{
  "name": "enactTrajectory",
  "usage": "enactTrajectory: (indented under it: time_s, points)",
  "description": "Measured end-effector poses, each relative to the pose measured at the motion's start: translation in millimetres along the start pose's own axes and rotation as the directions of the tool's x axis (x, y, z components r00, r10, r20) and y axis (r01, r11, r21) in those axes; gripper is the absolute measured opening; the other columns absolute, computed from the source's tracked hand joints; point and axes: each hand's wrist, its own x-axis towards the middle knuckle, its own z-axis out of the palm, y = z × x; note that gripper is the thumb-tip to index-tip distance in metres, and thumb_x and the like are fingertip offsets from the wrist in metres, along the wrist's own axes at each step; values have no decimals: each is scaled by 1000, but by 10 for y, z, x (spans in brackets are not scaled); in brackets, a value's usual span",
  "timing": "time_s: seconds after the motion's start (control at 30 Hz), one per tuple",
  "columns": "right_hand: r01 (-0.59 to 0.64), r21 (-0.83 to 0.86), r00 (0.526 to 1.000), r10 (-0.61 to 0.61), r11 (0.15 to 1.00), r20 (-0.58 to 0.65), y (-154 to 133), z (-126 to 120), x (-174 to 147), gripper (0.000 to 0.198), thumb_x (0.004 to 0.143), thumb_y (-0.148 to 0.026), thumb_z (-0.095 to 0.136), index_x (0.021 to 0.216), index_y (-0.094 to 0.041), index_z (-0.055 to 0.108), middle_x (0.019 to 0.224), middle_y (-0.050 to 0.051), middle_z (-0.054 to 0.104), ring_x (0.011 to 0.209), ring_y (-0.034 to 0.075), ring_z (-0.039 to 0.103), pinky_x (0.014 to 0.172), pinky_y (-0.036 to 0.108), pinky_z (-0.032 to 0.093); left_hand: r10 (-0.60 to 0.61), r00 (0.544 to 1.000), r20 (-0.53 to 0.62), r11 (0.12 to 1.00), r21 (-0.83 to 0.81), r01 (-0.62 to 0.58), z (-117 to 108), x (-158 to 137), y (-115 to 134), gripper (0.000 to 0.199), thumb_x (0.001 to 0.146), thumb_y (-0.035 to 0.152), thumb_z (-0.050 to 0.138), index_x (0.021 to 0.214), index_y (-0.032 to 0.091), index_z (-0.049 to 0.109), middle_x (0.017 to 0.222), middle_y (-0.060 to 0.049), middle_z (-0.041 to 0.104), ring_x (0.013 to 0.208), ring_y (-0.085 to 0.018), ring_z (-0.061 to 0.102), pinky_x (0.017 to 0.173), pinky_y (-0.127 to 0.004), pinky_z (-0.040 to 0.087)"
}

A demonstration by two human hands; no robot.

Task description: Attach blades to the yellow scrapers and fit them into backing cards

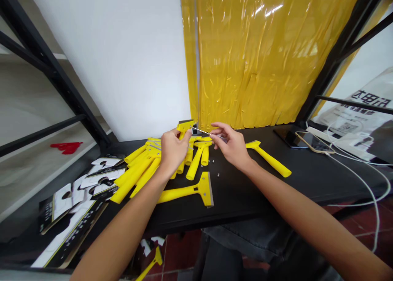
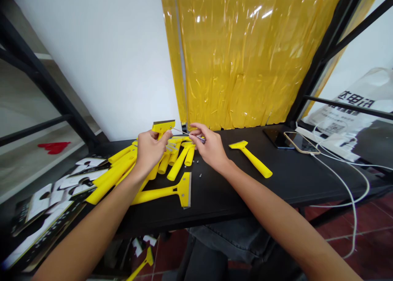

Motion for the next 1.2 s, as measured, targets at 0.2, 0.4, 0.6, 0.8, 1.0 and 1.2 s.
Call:
enactTrajectory:
  time_s: [0.2, 0.4, 0.6, 0.8, 1.0, 1.2]
  points:
    - [-135, 48, 991, 136, 990, -13, 79, -2, 45, 33, 96, -45, 58, 119, -22, 61, 102, 8, 65, 73, 15, 59, 64, 29, 49, 57, 998, -1, 997, 59, -57, 37, -48, 14, 32, 87, 43, 64, 72, 15, 68, 65, -2, 65, 62, -16, 55, 57, -26, 36]
    - [-161, 204, 987, 151, 966, 62, 81, 48, 65, 30, 87, -35, 67, 112, -22, 55, 104, 5, 59, 73, 13, 59, 70, 30, 53, -20, 1000, -24, 999, 39, 20, 25, 8, -31, 35, 85, 44, 67, 64, 16, 63, 58, -2, 61, 58, -16, 54, 54, -26, 36]
    - [-187, 180, 980, 195, 966, -29, 75, 26, 45, 34, 94, -53, 59, 110, -23, 57, 88, 3, 61, 62, 14, 58, 54, 29, 50, -11, 1000, 8, 1000, 4, 11, 49, -13, -45, 31, 85, 44, 67, 72, 17, 68, 60, -2, 63, 59, -18, 58, 56, -27, 40]
    - [-144, 69, 989, 142, 987, 40, 191, 15, 38, 29, 96, -48, 59, 110, -24, 52, 80, -3, 54, 58, 10, 48, 53, 24, 39, 53, 999, -5, 998, 39, -53, 61, -16, -72, 25, 87, 42, 65, 86, 17, 69, 75, -5, 70, 65, -18, 61, 61, -27, 43]
    - [-200, 126, 968, 176, 972, 180, 163, 81, 1, 30, 97, -52, 54, 107, -25, 46, 87, -2, 63, 45, 7, 44, 46, 24, 36, 5, 999, -33, 1000, 12, -5, 36, 81, -138, 26, 85, 42, 65, 86, 16, 68, 78, -6, 71, 63, -17, 60, 58, -26, 43]
    - [-110, -103, 975, 128, 989, 184, 177, 21, 7, 39, 105, -55, 35, 96, -23, 55, 71, -2, 62, 59, 13, 53, 61, 27, 41, 8, 1000, -27, 1000, 1, -8, 53, 58, -112, 25, 84, 39, 66, 85, 15, 70, 81, -7, 74, 72, -20, 66, 63, -27, 46]
